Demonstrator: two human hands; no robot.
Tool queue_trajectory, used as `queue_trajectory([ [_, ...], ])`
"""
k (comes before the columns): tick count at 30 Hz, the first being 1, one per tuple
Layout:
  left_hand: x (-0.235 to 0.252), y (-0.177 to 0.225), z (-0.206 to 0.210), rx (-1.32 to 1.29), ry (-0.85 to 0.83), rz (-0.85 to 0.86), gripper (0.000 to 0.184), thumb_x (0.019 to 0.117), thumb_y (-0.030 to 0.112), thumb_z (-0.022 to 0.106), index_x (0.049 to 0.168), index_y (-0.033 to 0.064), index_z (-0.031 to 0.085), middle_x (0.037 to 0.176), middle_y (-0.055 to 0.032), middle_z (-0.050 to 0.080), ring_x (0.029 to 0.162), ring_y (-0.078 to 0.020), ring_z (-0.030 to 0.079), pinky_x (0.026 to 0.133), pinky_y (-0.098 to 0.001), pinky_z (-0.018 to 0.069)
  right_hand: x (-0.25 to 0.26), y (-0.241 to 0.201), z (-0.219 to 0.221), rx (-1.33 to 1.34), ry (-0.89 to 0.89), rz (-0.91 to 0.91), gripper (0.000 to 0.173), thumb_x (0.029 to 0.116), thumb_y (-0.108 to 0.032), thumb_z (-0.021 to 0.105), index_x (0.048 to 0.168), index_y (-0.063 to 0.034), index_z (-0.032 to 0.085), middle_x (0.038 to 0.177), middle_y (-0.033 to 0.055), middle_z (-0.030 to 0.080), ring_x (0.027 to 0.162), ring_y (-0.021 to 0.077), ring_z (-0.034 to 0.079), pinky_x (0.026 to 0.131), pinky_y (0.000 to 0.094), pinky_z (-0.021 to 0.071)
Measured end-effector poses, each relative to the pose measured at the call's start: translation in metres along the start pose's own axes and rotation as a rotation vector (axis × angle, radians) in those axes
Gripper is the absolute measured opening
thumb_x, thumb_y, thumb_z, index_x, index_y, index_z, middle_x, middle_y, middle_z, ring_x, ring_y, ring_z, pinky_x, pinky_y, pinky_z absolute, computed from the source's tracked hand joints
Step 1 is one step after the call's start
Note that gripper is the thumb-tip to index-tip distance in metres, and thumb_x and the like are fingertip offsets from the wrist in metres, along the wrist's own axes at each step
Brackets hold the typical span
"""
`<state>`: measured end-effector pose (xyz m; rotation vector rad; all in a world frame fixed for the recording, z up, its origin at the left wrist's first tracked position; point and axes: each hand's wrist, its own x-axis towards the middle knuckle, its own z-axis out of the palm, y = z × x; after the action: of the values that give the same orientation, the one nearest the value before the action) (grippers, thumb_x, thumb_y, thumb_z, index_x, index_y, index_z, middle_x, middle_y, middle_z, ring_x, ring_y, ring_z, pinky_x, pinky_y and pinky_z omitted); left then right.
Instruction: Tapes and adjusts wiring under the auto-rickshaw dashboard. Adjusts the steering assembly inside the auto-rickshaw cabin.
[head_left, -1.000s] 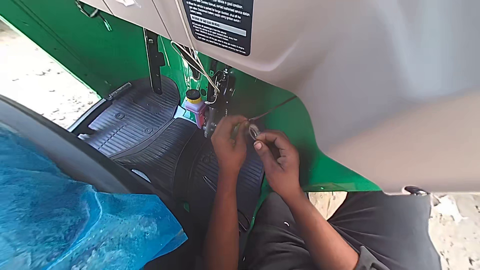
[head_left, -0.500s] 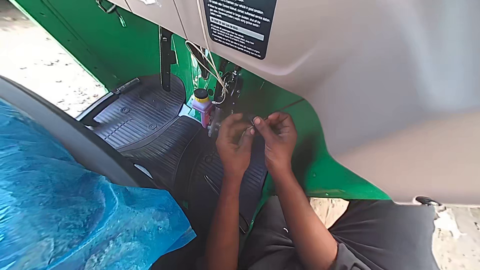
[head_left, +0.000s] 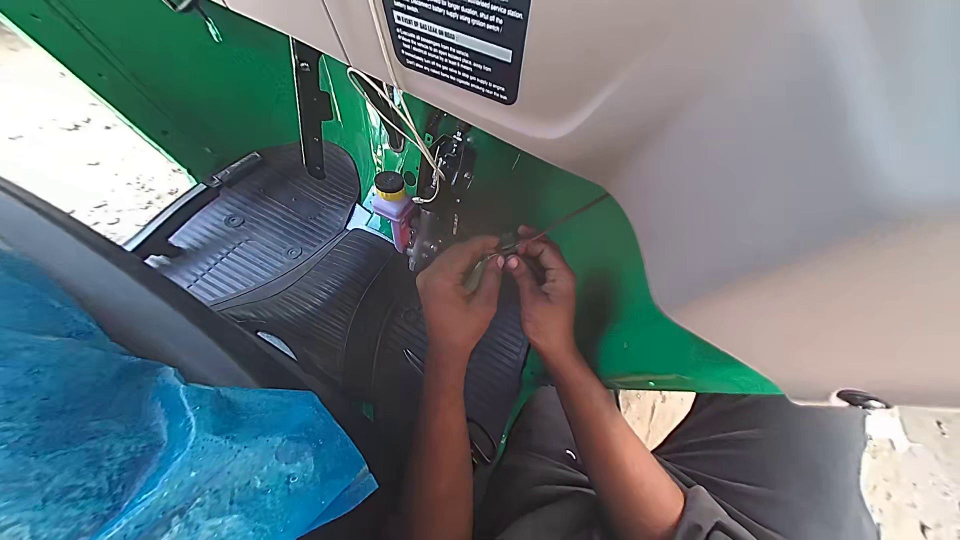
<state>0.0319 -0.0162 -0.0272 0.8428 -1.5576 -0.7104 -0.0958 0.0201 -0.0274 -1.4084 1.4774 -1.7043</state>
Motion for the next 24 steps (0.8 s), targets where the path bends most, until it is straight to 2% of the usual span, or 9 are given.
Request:
queue_trajectory([
  [2, 0.001, 0.005, 0.002, 0.132, 0.03, 0.042, 0.019, 0.0937, 0.013, 0.072, 0.112, 0.0072, 0.076, 0.105, -0.0024, 0.075, 0.095, -0.0088, 0.071, 0.085, -0.0298, 0.0618, 0.0, -0.002, 0.0, -0.016, -0.002, -0.033, 0.008, 0.0992, -0.007, 0.065, 0.106, -0.0045, 0.068, 0.139, 0.0106, 0.062, 0.126, 0.0224, 0.061, 0.099, 0.0394, 0.0588],
  [6, 0.001, 0.013, 0.006, 0.267, 0.064, 0.155, 0.014, 0.0918, 0.013, 0.076, 0.105, 0.0117, 0.08, 0.105, -0.0029, 0.074, 0.097, -0.0087, 0.071, 0.083, -0.0253, 0.0607, -0.001, -0.004, -0.003, -0.065, 0.018, -0.078, 0.012, 0.098, -0.006, 0.067, 0.109, -0.0034, 0.07, 0.133, 0.0104, 0.065, 0.122, 0.0211, 0.064, 0.098, 0.0393, 0.0601],
  [9, 0.001, 0.016, 0.006, 0.388, 0.047, 0.212, 0.015, 0.0938, 0.014, 0.074, 0.108, 0.0115, 0.08, 0.105, -0.0052, 0.074, 0.097, -0.0108, 0.071, 0.083, -0.0246, 0.0593, -0.001, -0.004, -0.005, -0.156, 0.035, -0.102, 0.014, 0.097, -0.008, 0.068, 0.11, -0.0052, 0.073, 0.134, 0.0082, 0.065, 0.126, 0.0188, 0.062, 0.1, 0.0375, 0.0584],
  [14, 0.002, 0.014, 0.01, 0.455, 0.037, 0.196, 0.011, 0.0939, 0.015, 0.073, 0.103, 0.0098, 0.078, 0.103, -0.0061, 0.072, 0.091, -0.0119, 0.07, 0.078, -0.0254, 0.0587, -0.003, -0.003, -0.004, -0.242, 0.039, -0.094, 0.019, 0.0968, -0.007, 0.068, 0.114, -0.0092, 0.075, 0.135, 0.0056, 0.062, 0.121, 0.0142, 0.062, 0.096, 0.0329, 0.0593],
  [16, 0.003, 0.012, 0.01, 0.445, -0.039, 0.113, 0.011, 0.0955, 0.016, 0.07, 0.103, 0.0102, 0.074, 0.103, -0.0047, 0.07, 0.084, -0.0096, 0.066, 0.072, -0.0248, 0.0577, -0.004, -0.001, -0.004, -0.25, 0.046, -0.08, 0.018, 0.0982, -0.007, 0.066, 0.114, -0.0093, 0.075, 0.134, 0.0056, 0.062, 0.123, 0.0145, 0.061, 0.098, 0.0331, 0.0584],
  [18, 0.005, 0.01, 0.01, 0.434, -0.142, -0.008, 0.01, 0.0957, 0.018, 0.069, 0.103, 0.0111, 0.07, 0.097, -0.0032, 0.065, 0.073, -0.0102, 0.06, 0.063, -0.0272, 0.0524, -0.007, 0.002, -0.003, -0.29, 0.062, -0.06, 0.017, 0.0998, -0.009, 0.064, 0.112, -0.0097, 0.076, 0.135, 0.0056, 0.062, 0.126, 0.0142, 0.059, 0.1, 0.0328, 0.0559],
  [20, 0.006, 0.009, 0.01, 0.41, -0.215, -0.083, 0.011, 0.0953, 0.017, 0.069, 0.104, 0.0117, 0.067, 0.095, -0.0031, 0.064, 0.07, -0.0115, 0.058, 0.061, -0.0294, 0.052, -0.008, 0.003, -0.003, -0.314, 0.064, -0.051, 0.017, 0.1007, -0.009, 0.063, 0.111, -0.009, 0.076, 0.135, 0.0063, 0.062, 0.126, 0.0135, 0.059, 0.101, 0.032, 0.0553],
  [22, 0.007, 0.008, 0.01, 0.388, -0.231, -0.052, 0.014, 0.0957, 0.016, 0.068, 0.108, 0.0113, 0.066, 0.095, -0.0035, 0.064, 0.073, -0.0121, 0.06, 0.063, -0.0304, 0.0535, -0.008, 0.001, -0.004, -0.333, 0.061, -0.057, 0.018, 0.1015, -0.009, 0.061, 0.112, -0.0092, 0.076, 0.136, 0.0061, 0.061, 0.126, 0.013, 0.059, 0.101, 0.0313, 0.0553],
  [24, 0.006, 0.006, 0.01, 0.384, -0.183, 0.067, 0.021, 0.0954, 0.015, 0.067, 0.116, 0.0106, 0.068, 0.096, -0.0038, 0.065, 0.079, -0.0126, 0.062, 0.069, -0.0303, 0.0555, -0.008, -0.003, -0.005, -0.349, 0.058, -0.066, 0.019, 0.1024, -0.009, 0.06, 0.115, -0.0096, 0.075, 0.137, 0.0061, 0.06, 0.126, 0.0129, 0.058, 0.101, 0.0312, 0.055],
])
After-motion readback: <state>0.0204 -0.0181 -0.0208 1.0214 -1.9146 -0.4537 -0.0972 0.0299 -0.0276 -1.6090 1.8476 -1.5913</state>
